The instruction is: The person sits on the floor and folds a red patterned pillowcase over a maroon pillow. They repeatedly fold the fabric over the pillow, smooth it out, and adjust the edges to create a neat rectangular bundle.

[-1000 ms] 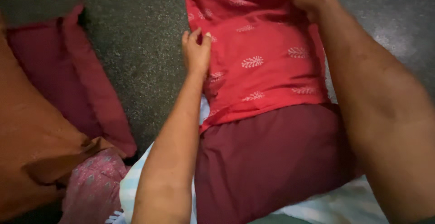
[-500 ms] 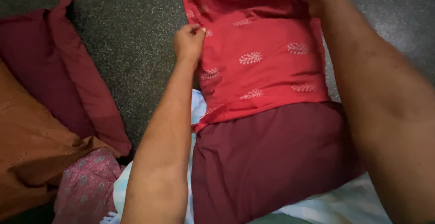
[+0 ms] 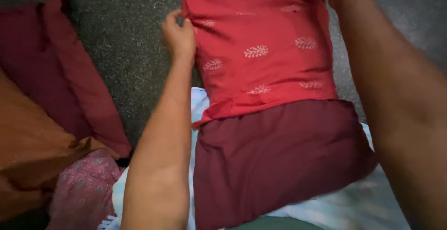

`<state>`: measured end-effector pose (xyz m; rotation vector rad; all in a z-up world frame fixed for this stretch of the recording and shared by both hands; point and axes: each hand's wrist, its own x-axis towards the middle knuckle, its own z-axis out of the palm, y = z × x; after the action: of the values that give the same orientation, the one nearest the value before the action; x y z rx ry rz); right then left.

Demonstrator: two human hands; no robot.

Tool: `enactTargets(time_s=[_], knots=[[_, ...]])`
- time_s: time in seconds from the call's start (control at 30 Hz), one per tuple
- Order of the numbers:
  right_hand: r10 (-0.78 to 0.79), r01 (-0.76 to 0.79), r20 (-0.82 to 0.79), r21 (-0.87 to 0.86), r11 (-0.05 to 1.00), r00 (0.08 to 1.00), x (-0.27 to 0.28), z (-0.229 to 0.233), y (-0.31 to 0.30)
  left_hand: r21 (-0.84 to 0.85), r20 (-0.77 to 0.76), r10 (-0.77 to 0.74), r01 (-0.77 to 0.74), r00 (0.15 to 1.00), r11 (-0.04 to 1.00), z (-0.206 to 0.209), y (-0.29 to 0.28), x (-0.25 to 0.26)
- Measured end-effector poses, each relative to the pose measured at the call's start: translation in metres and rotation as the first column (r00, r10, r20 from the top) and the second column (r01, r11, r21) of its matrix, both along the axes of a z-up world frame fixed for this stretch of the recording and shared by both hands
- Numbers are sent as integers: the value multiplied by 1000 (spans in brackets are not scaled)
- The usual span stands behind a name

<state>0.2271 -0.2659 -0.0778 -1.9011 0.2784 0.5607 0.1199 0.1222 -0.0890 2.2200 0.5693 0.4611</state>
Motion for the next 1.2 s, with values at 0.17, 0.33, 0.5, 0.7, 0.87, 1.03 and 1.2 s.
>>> enactTargets(time_s=[0.17, 0.33, 0.5, 0.7, 0.87, 1.03, 1.2], knots=[[151, -89, 247, -242, 966, 957, -34, 6, -3, 126, -61, -325, 330, 944, 935, -17, -20, -38], [277, -19, 547, -428, 903, 790, -87, 27, 12, 181, -73, -346, 354, 935, 918, 10, -47, -68], [412, -204, 297, -542, 815, 861, -123, 92, 19, 167, -138, -375, 395, 916, 903, 64, -69, -90], [518, -438, 176, -354, 826, 837, -172, 152, 15, 156, 9, -582, 574, 813, 804, 93, -80, -103], [627, -565, 297, -273, 778, 720, -192, 150, 8, 25, -122, -714, 721, 689, 692, 127, -85, -117], [629, -496, 416, -390, 776, 657, -195, 141, 16, 49, -104, -789, 795, 606, 605, 154, -95, -130], [548, -389, 527, -390, 835, 649, -203, 134, 24, 43, -15, -785, 785, 619, 618, 148, -100, -136]])
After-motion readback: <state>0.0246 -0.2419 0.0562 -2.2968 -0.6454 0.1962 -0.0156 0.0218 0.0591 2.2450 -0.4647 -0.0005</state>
